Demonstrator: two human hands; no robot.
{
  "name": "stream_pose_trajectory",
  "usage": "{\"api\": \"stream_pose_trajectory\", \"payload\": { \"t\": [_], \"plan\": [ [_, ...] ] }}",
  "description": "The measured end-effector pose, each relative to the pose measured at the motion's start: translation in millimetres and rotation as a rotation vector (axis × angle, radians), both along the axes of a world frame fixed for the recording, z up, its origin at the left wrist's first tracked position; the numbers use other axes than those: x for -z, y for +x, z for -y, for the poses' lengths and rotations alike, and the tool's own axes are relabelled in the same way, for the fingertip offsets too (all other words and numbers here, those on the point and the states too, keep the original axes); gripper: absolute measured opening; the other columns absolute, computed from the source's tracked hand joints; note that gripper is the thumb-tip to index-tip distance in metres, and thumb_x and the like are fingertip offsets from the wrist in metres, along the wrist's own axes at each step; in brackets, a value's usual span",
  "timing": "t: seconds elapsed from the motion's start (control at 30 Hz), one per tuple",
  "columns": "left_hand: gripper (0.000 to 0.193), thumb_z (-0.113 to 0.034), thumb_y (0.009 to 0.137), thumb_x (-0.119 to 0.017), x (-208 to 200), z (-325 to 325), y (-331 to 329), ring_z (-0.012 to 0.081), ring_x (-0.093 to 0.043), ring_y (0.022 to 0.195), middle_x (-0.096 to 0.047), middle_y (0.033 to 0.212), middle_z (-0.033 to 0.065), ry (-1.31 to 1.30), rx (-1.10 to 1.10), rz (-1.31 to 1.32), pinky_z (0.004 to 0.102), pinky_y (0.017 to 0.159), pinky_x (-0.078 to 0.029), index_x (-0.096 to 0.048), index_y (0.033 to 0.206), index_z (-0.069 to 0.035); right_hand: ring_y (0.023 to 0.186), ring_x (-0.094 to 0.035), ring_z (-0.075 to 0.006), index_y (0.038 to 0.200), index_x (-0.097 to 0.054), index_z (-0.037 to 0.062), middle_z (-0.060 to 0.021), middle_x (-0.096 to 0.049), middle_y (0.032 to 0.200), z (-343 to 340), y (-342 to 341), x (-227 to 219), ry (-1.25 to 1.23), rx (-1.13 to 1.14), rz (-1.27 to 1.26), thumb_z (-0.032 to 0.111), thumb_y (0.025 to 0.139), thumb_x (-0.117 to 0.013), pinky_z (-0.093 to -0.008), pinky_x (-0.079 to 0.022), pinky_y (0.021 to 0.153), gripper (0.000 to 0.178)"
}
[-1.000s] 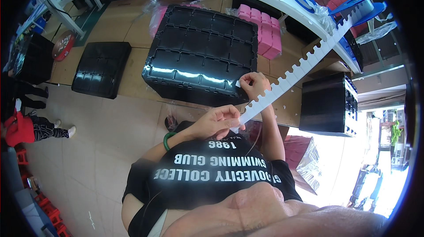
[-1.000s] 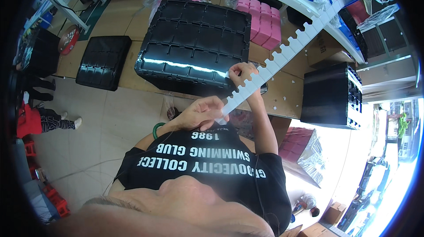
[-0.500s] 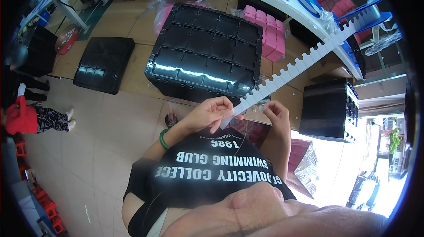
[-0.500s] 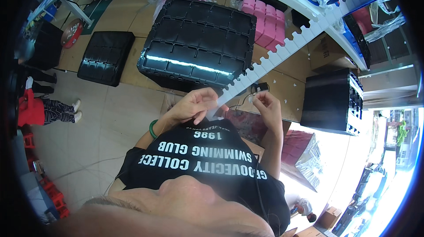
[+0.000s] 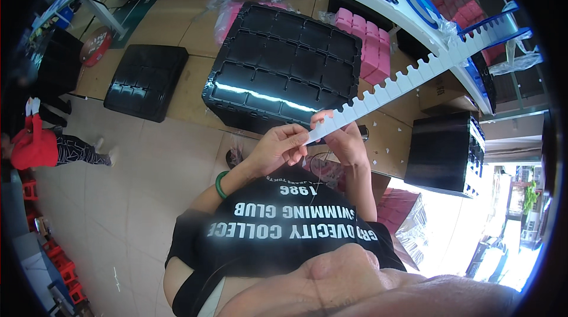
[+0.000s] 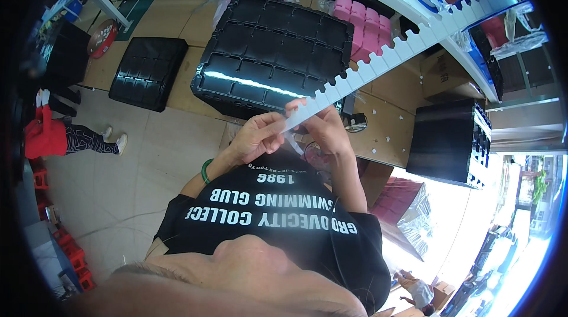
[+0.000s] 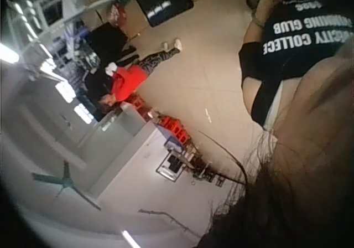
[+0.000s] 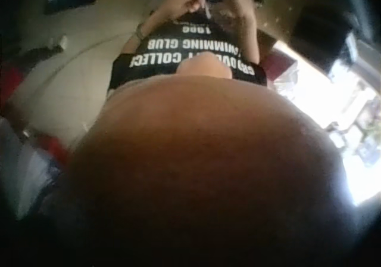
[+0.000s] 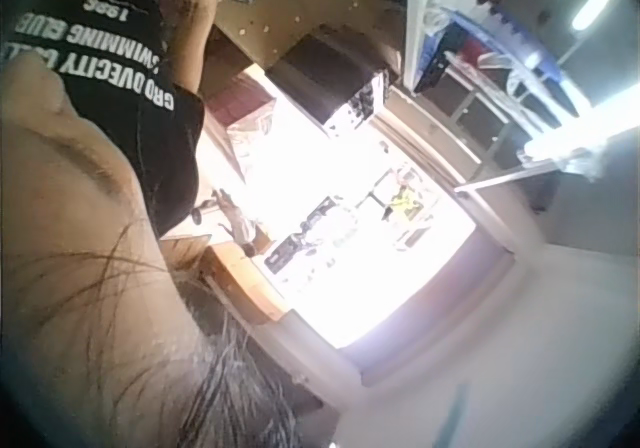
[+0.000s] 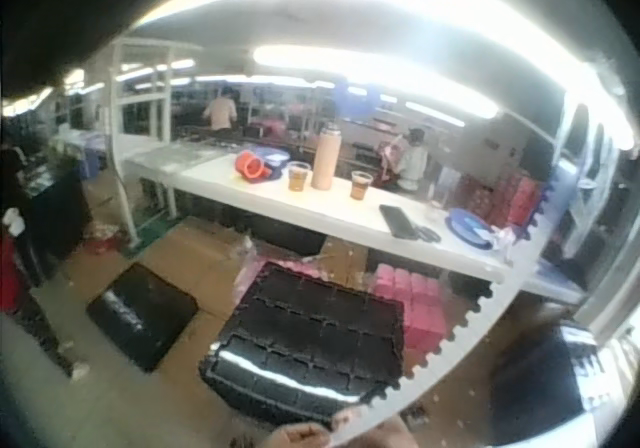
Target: The person applies adhesive stickers from a strip onto black plastic trays, places pink foam grid inserts into the trays, presses them down by hand, and sets the assembled trays aside.
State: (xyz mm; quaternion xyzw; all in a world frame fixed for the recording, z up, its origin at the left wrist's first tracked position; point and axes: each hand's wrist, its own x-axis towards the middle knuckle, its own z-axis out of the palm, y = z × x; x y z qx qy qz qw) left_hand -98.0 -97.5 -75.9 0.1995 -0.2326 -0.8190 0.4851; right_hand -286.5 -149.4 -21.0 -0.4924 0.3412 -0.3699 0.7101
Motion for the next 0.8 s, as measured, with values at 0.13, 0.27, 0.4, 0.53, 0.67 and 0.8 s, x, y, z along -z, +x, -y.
{"api": "stream_pose_trajectory", "payload": {
  "t": [0.13,0.27,0.4,0.53,0.67,0.8],
  "plan": [
    [0.014,-0.017,0.098,-0.059,-1.3,-9.2,17.2,0.0075,-0.055,0.055,-0.064,0.073,0.0050,-0.032,-0.027,-0.029,0.0193,0.047,-0.042,-0.061,0.098,-0.003,0.085,-0.059,-0.0160,0.100,-0.064,-0.0014,-0.0088,-0.064,0.096,16.4,16.0,14.0,0.000,-0.201,0.249,0.003,0.086,-0.064,-0.0272,-0.046,0.076,0.014],
    [0.008,-0.010,0.095,-0.062,-0.4,-29.0,43.7,0.0067,-0.055,0.054,-0.064,0.072,0.0052,-0.188,-0.446,0.202,0.0192,0.047,-0.043,-0.063,0.092,-0.002,0.080,-0.060,-0.0142,0.096,-0.065,-0.0004,-0.0045,-0.065,0.090,26.3,42.7,3.8,-0.079,-0.076,-0.040,0.006,0.086,-0.067,-0.0272,-0.047,0.074,0.012],
    [0.005,-0.006,0.093,-0.064,14.3,-44.0,66.3,0.0075,-0.057,0.054,-0.063,0.070,0.0062,-0.250,-0.609,0.427,0.0194,0.047,-0.044,-0.063,0.090,-0.002,0.074,-0.056,-0.0073,0.094,-0.070,-0.0003,-0.0017,-0.065,0.080,53.5,94.4,1.1,-0.456,-0.052,-0.415,0.015,0.086,-0.071,-0.0248,-0.044,0.065,0.017],
    [0.006,-0.008,0.093,-0.065,35.1,-50.7,79.5,0.0073,-0.058,0.055,-0.064,0.071,0.0060,-0.135,-0.606,0.461,0.0194,0.047,-0.045,-0.064,0.091,-0.002,0.068,-0.056,-0.0203,0.083,-0.076,0.0059,-0.0072,-0.068,0.073,62.1,158.7,6.4,-0.819,-0.053,-0.677,0.019,0.079,-0.071,-0.0332,-0.047,0.065,0.014],
    [0.009,-0.013,0.094,-0.066,43.0,-49.3,100.8,0.0048,-0.057,0.056,-0.066,0.073,0.0036,-0.076,-0.577,0.471,0.0173,0.049,-0.043,-0.066,0.093,-0.004,0.079,-0.060,-0.0238,0.081,-0.075,0.0079,-0.0055,-0.069,0.079,63.3,177.1,24.3,-0.949,-0.080,-0.819,0.018,0.079,-0.069,-0.0361,-0.049,0.071,0.012],
    [0.010,-0.014,0.094,-0.066,44.1,-46.8,111.7,0.0041,-0.058,0.057,-0.067,0.073,0.0028,-0.131,-0.524,0.452,0.0168,0.049,-0.044,-0.066,0.093,-0.005,0.079,-0.060,-0.0239,0.081,-0.075,0.0086,-0.0041,-0.069,0.080,58.1,180.6,25.8,-1.030,-0.027,-0.849,0.017,0.078,-0.069,-0.0367,-0.049,0.071,0.011]
  ]
}}
